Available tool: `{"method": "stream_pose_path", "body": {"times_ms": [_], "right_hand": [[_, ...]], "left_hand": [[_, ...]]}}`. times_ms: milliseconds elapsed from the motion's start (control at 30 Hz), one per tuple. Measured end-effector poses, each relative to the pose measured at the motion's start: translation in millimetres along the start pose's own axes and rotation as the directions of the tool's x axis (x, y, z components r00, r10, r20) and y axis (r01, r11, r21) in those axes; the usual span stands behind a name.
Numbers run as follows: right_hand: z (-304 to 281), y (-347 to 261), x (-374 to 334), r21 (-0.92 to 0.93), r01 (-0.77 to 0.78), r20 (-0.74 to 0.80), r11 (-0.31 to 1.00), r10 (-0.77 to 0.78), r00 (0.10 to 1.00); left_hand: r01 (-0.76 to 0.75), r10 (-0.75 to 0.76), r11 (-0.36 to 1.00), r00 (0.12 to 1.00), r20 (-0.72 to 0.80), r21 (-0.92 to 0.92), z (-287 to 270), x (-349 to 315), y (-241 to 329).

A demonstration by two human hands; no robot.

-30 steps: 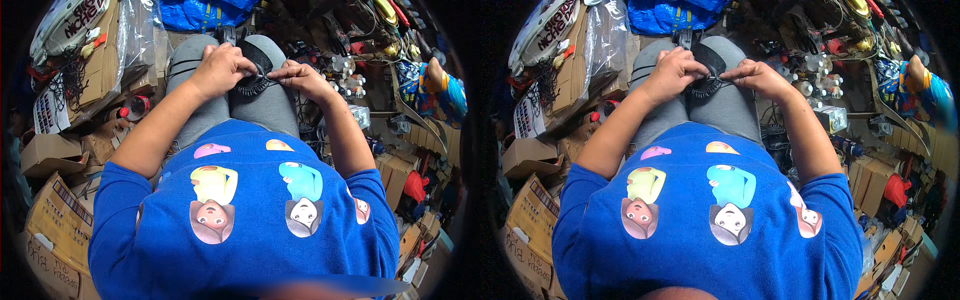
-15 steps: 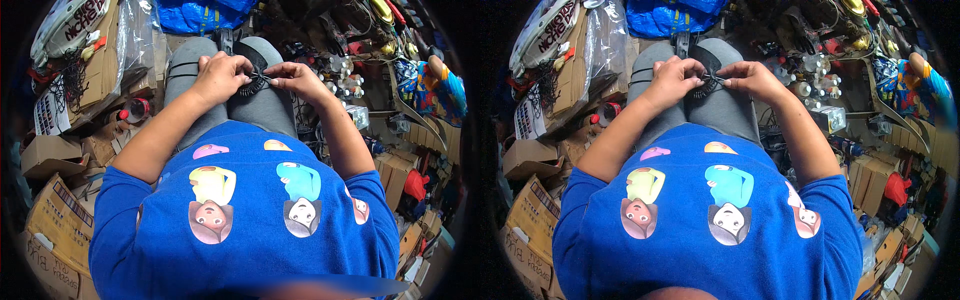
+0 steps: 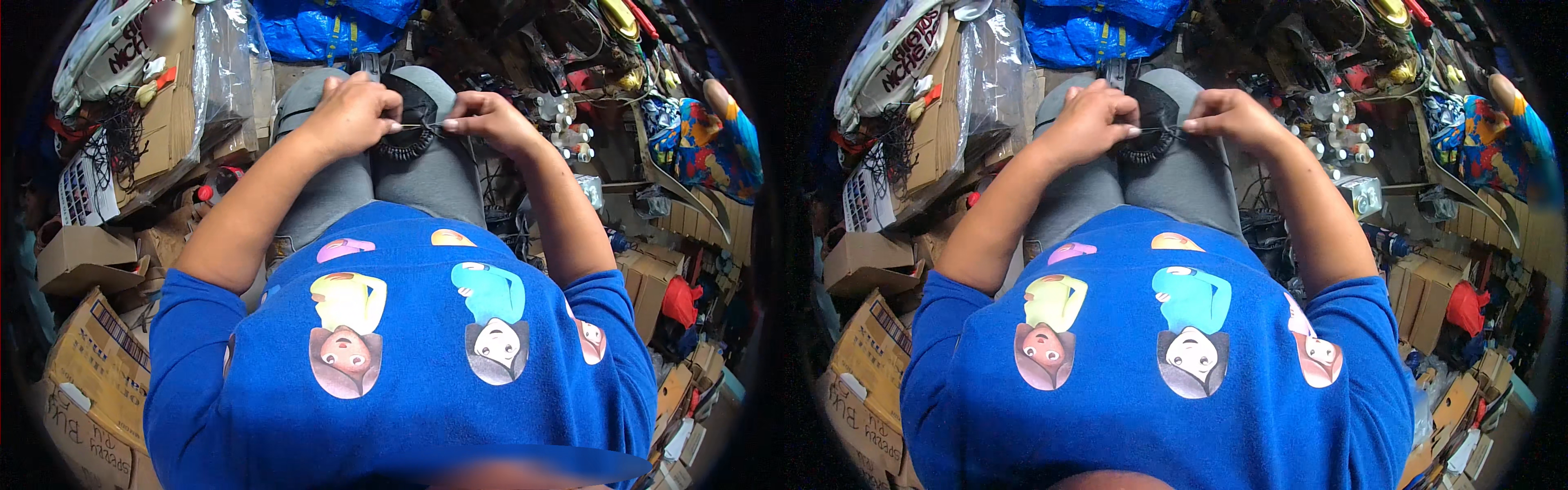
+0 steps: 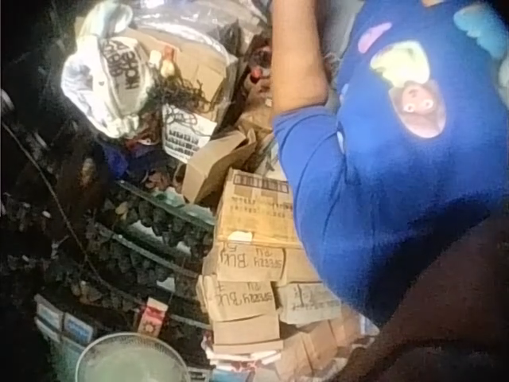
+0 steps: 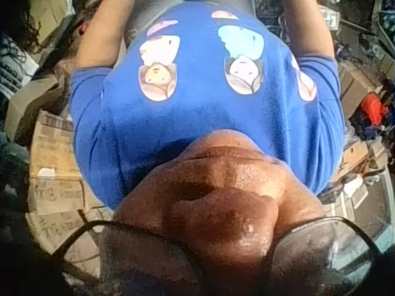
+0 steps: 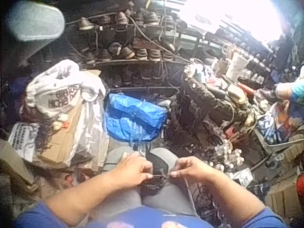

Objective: Hand-sewing a black leather shoe component using a needle and thread.

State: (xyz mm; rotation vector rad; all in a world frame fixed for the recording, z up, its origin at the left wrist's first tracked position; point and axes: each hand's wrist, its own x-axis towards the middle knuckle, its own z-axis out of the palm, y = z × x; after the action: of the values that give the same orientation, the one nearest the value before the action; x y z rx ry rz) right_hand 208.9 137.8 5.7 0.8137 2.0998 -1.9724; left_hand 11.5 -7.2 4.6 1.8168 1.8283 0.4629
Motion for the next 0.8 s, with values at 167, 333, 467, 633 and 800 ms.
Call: {"method": "stream_pose_path", "body": {"times_ms": [167,333,467,633,800], "right_hand": [[-0.4,10.1,-11.8,0.138,0.018,-0.075,0.99,-0.008,0.997],[4.3,24.0,-22.2,-0.022,0.019,-0.226,1.0,-0.023,0.974],[-3.5,21.6,-50.0,-0.028,0.005,-0.229,1.0,-0.011,0.973],[-18.8,-9.0,-43.5,-0.455,0.154,-0.285,0.877,-0.307,0.908],[-21.2,3.8,-21.4,-0.788,-0.116,-0.35,0.605,-0.284,0.893]], "left_hand": [[-0.015,0.009,0.991,0.999,-0.044,-0.129,6.8,-6.8,-2.1],[-0.038,0.025,0.945,0.999,-0.046,-0.326,12.5,3.2,2.5],[-0.098,0.096,0.982,0.995,-0.019,-0.16,9.2,5.1,4.6],[-0.227,0.228,0.973,0.974,-0.001,0.026,8.5,2.7,9.7],[-0.253,0.256,0.966,0.965,-0.057,0.046,16.7,-0.8,7.8]]}}
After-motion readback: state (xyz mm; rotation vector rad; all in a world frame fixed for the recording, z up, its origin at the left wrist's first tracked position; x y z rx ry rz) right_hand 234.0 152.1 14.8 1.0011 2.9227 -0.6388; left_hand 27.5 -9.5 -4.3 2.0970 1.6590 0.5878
